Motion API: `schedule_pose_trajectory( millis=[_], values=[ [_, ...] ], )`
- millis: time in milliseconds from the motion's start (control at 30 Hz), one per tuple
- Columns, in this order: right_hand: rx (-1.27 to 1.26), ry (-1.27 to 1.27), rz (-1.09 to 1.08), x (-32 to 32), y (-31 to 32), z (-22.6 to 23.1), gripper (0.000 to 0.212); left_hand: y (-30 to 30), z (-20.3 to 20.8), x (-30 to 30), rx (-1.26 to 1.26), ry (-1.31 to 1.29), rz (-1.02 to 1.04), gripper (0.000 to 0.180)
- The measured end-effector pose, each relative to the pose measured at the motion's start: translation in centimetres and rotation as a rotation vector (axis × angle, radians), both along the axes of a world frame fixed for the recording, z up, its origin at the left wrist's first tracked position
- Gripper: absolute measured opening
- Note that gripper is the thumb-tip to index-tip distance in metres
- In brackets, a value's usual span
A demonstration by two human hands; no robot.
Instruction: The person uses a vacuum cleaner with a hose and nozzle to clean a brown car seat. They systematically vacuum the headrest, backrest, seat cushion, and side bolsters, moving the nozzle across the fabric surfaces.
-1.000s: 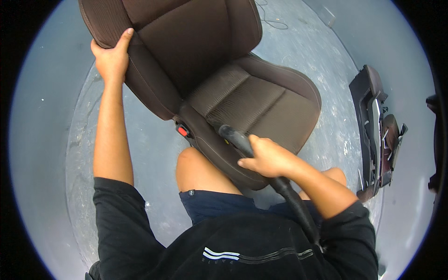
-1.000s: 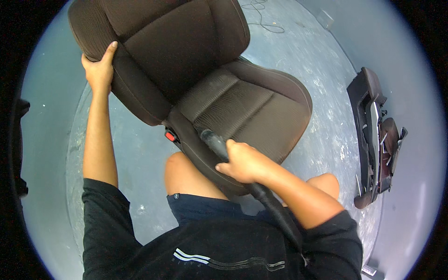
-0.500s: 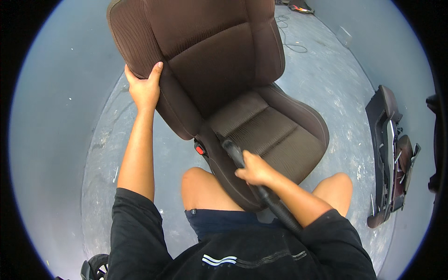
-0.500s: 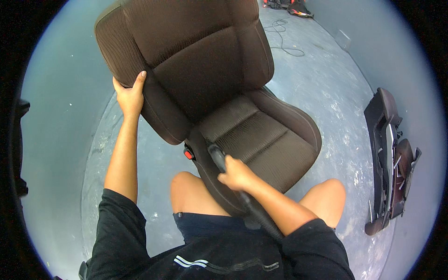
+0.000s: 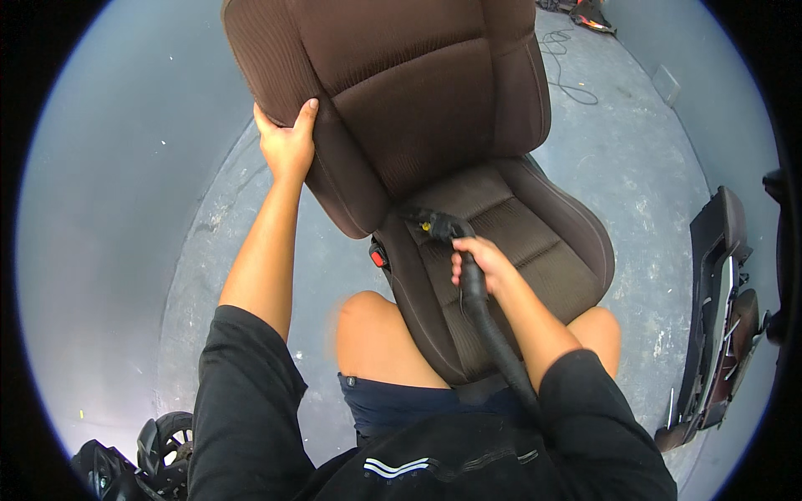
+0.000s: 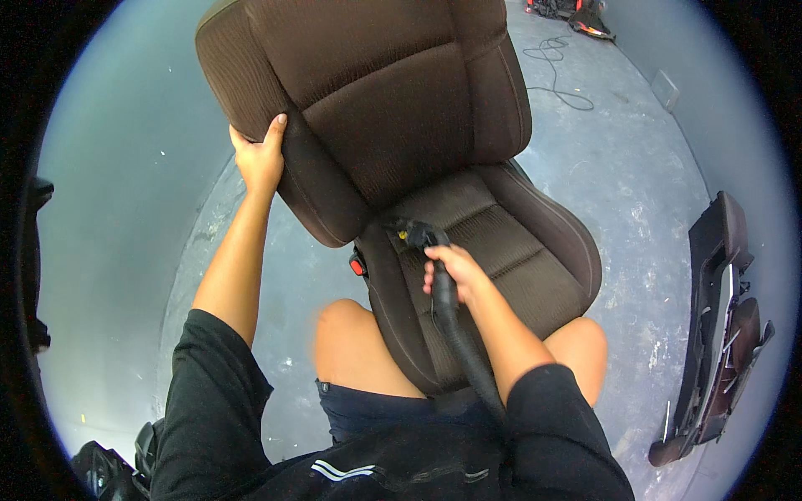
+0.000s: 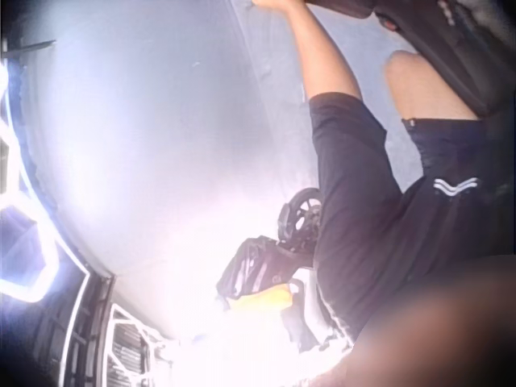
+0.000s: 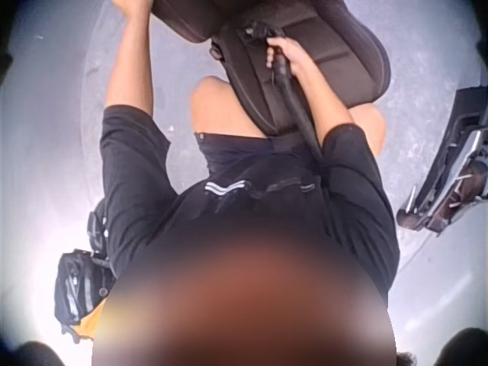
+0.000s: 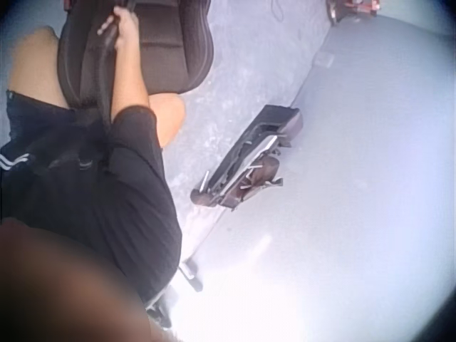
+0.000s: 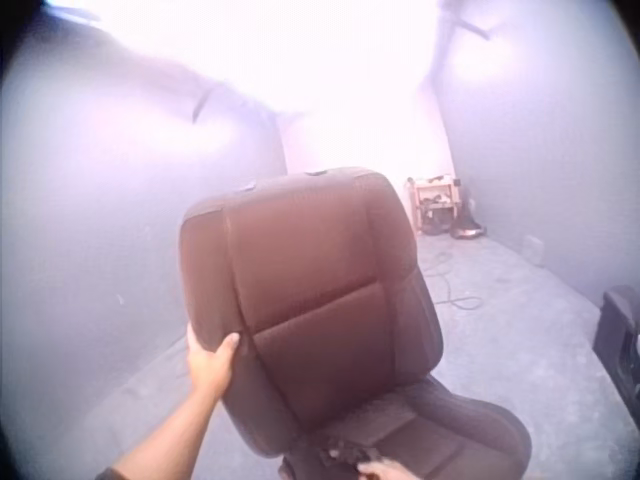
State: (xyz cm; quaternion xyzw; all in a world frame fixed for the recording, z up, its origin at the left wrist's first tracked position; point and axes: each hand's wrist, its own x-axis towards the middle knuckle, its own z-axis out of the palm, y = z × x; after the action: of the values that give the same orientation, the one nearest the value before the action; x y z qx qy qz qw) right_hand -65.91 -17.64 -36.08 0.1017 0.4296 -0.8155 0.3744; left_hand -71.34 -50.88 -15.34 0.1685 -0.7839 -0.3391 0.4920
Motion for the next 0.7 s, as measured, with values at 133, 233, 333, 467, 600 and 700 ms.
schedule_pose_trajectory(
  millis=[133,233,333,467,600,700],
  values=[
    [-0.055,-0.077,-0.019,2.7,1.0,-3.3,0.027,-0.4,-1.9,-1.3,0.008,-0.011,0.01,0.116],
    [-0.028,-0.015,-0.051,0.3,-1.9,-3.8,0.032,-0.3,-2.5,-1.6,0.014,0.006,0.009,0.118],
    [-0.001,-0.03,-0.039,-1.9,-4.7,-3.4,0.034,-0.2,-2.3,-1.4,0.022,0.01,0.006,0.118],
    [-0.053,-0.099,0.008,-0.1,-5.2,-3.3,0.022,-0.2,-1.4,-0.9,0.039,-0.002,-0.042,0.117],
    [-0.323,-0.306,-0.095,2.9,-5.5,-3.5,0.022,0.0,-1.3,-0.5,0.027,-0.019,-0.015,0.116],
    [-0.063,-0.107,-0.218,3.6,-8.6,-2.8,0.024,0.2,-1.4,-0.6,0.014,0.012,0.03,0.113]
  ],
)
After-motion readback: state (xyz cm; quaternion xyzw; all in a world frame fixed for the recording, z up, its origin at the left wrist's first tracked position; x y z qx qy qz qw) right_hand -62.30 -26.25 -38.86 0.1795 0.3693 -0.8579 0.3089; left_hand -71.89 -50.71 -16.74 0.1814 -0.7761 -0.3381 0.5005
